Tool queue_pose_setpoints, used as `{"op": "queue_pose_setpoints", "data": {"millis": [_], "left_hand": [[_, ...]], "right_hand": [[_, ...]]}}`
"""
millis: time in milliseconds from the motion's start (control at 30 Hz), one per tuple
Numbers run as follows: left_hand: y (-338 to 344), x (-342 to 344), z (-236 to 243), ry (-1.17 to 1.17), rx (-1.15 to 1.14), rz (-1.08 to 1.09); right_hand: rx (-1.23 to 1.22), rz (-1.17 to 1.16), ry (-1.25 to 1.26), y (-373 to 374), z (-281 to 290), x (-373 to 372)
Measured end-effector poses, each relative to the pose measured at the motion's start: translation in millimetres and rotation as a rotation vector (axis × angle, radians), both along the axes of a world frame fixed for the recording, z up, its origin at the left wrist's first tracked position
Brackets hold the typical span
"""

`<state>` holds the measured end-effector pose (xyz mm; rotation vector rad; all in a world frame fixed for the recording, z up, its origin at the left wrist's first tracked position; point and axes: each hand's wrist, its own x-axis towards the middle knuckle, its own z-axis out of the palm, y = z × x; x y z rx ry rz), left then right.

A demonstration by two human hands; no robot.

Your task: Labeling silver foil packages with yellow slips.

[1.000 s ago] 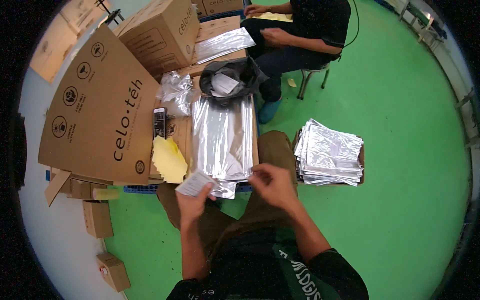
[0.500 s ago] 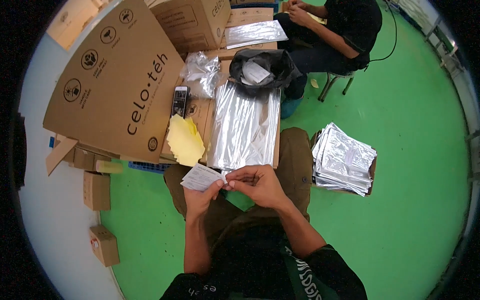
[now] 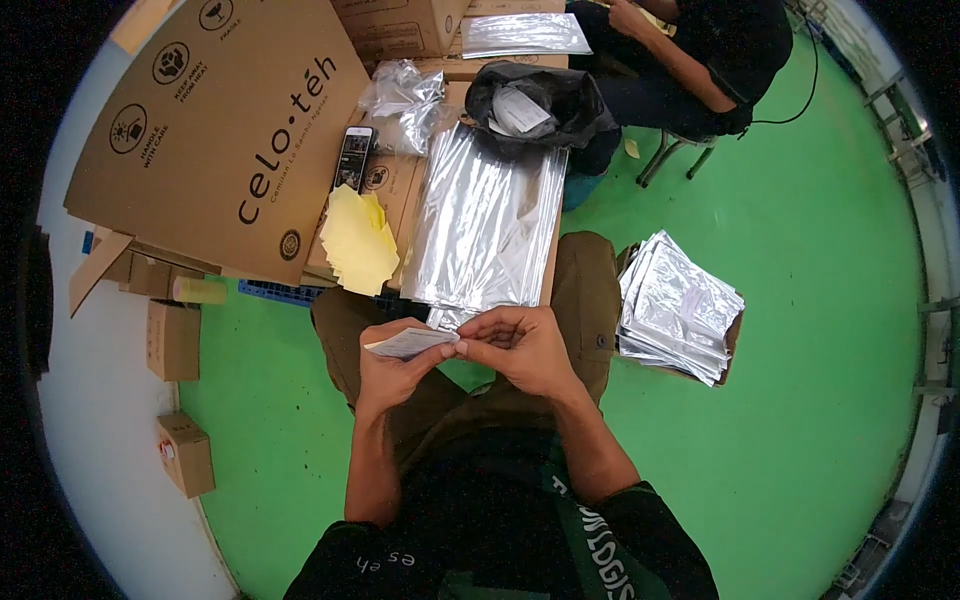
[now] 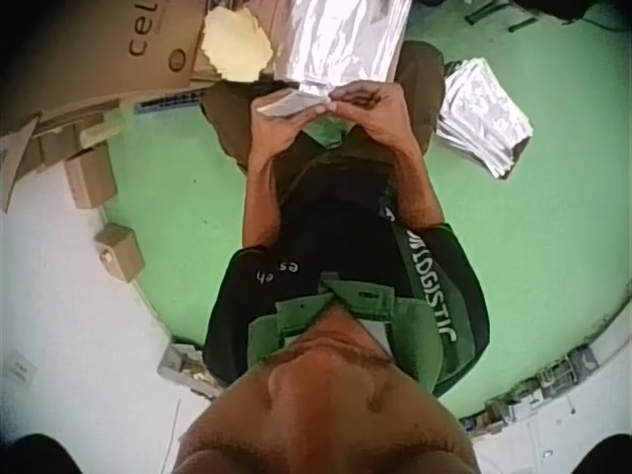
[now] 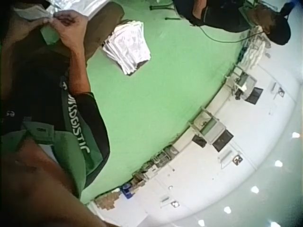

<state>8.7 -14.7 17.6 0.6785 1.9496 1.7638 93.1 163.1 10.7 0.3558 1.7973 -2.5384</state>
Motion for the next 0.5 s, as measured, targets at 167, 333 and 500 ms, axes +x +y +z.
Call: {"op": "queue_pose_setpoints", "data": {"millis": [167, 333, 500], "left_hand": [[-3.8, -2.4, -1.6, -0.099, 0.037, -0.028], [-3.2, -3.7, -2.4, -0.088, 0.062, -0.022], [-1.0, -3.2, 1.5, -0.122, 0.017, -0.054]], "right_hand": [[0.025, 0.023, 0.022, 1.3, 2.5, 0.9], [0.056, 0.046, 0.072, 2.4, 4.9, 1.5], [0.04, 0.003, 0.0, 2.8, 7.5, 1.9]]}}
